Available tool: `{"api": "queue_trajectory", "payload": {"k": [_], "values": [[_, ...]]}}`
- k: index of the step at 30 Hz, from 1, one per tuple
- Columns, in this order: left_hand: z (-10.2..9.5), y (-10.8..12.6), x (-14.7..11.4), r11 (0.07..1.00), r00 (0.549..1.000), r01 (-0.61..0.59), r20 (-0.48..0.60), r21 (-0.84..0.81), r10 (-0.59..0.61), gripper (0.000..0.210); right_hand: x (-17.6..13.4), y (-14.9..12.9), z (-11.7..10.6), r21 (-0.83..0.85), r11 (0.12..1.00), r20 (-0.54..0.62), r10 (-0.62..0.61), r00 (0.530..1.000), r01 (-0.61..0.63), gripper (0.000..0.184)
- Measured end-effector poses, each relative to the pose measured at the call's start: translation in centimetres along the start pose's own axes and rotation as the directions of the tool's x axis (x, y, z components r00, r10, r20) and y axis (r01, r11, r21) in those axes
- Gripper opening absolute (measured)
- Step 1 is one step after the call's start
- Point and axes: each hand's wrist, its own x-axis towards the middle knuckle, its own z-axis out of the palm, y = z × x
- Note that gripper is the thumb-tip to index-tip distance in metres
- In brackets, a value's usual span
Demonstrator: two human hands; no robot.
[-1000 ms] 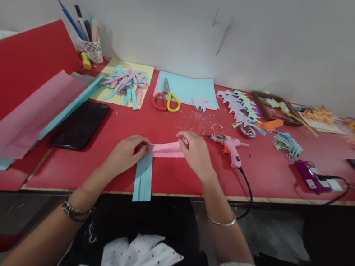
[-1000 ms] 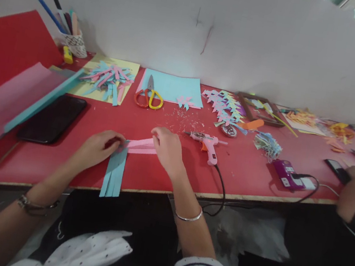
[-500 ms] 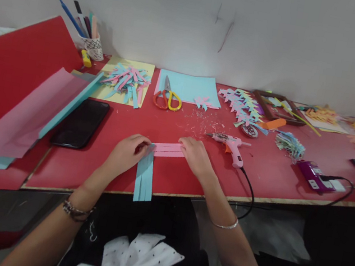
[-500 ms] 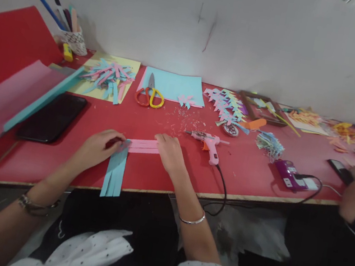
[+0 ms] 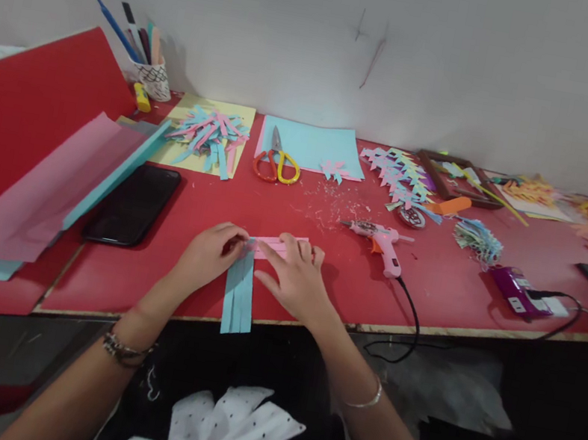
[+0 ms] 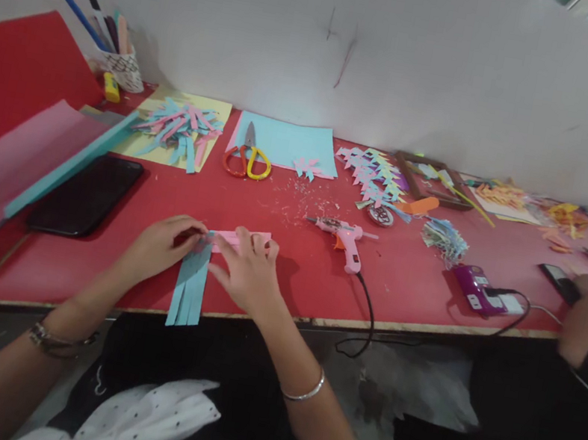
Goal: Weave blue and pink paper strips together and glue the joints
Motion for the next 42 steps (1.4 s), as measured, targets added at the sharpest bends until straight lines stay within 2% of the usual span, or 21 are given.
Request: {"api": "queue_trajectory", "payload": {"k": [4,10,20,22,26,30,32,38,42], "values": [[0.0,-0.1,0.0,1.0,1.0,-0.008,-0.006,0.019,0.008,0.019,-0.5,-0.3,0.4,0.012,0.999,0.039,0.049,0.998,-0.05,0.047],[0.0,-0.1,0.0,1.0,1.0,0.012,-0.005,0.029,-0.011,0.018,-1.3,1.3,-0.2,0.017,0.982,0.065,0.189,0.98,-0.19,0.043],[0.0,0.0,-0.1,1.0,1.0,0.025,-0.004,0.013,-0.025,0.016,-2.2,3.0,-0.3,-0.008,0.928,-0.046,0.372,0.927,-0.372,0.038],[-0.1,0.0,0.0,1.0,1.0,0.02,-0.006,-0.009,-0.02,0.016,-2.0,2.6,-0.2,0.004,0.932,-0.073,0.362,0.929,-0.362,0.039],[-0.3,0.0,0.2,0.996,1.0,0.016,0.027,-0.084,-0.014,0.015,-1.2,0.6,0.1,0.043,0.967,-0.1,0.255,0.962,-0.252,0.045],[-0.5,-0.1,0.2,0.99,0.999,0.029,0.046,-0.14,-0.023,0.014,-0.5,-0.9,0.4,0.069,0.987,-0.075,0.148,0.986,-0.143,0.042],[-0.5,-0.1,0.2,0.989,0.999,0.037,0.044,-0.142,-0.031,0.013,-0.5,-0.9,0.5,0.08,0.987,-0.061,0.144,0.988,-0.139,0.041],[-0.4,-0.1,0.2,0.995,0.997,0.031,0.08,-0.094,-0.024,0.017,-2.1,1.5,0.7,0.054,0.933,-0.106,0.359,0.927,-0.356,0.035],[-0.5,0.0,0.7,0.994,0.998,-0.04,0.061,0.105,0.033,0.027,-3.5,3.1,0.9,0.065,0.893,-0.2,0.448,0.871,-0.444,0.034]]}}
